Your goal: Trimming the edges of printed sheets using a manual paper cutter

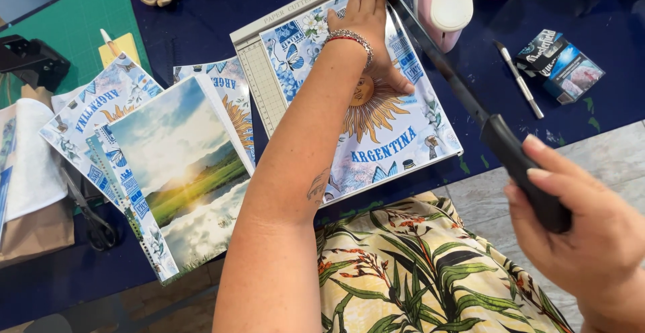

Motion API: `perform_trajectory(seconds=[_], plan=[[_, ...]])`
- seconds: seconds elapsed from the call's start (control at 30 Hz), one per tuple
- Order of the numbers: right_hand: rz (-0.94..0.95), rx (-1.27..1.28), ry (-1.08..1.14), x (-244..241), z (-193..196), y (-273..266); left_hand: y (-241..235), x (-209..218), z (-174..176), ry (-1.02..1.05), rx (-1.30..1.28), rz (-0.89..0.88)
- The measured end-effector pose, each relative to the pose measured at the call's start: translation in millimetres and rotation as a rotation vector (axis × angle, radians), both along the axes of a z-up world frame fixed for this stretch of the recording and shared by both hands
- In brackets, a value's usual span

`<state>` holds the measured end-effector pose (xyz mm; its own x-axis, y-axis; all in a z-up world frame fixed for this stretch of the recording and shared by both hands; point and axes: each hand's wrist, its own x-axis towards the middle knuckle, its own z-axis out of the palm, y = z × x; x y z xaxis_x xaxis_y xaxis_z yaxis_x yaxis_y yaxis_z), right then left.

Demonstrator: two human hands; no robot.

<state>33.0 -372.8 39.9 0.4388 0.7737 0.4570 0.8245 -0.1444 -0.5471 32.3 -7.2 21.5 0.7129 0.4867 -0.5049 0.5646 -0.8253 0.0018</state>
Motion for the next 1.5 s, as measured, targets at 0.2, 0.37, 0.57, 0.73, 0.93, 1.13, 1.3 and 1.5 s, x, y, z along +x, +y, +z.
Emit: perform_trajectory(seconds=[0.2,0.37,0.57,0.73,0.93,1.13,1.3,1.5], plan=[[-0.045,-0.017,-0.381,-13.9,-21.9,-2.9,1.3,-1.7,-1.8,-0.017,-0.013,-0.022],[-0.027,-0.045,-0.407,-21.3,-29.4,0.3,4.6,3.1,-11.2,-0.014,0.026,-0.033],[-0.048,-0.076,-0.389,-25.5,-39.0,-0.2,3.3,0.4,-8.0,-0.023,0.016,-0.03],[-0.042,-0.092,-0.346,-23.7,-41.1,-1.4,3.2,-0.3,-11.0,-0.067,0.019,-0.025],[-0.108,-0.389,-0.372,-23.1,-27.0,14.5,2.6,-0.3,-8.8,-0.047,0.005,-0.029],[-0.115,-0.486,-0.477,-19.0,-38.2,17.8,0.1,-3.0,-8.6,-0.047,-0.011,-0.031],[-0.129,-0.507,-0.544,-17.8,-40.2,16.4,2.2,-0.5,-13.0,-0.054,-0.009,-0.04],[-0.115,-0.54,-0.457,-17.3,-35.8,15.5,-0.2,-3.1,-20.9,-0.079,0.013,-0.075]])
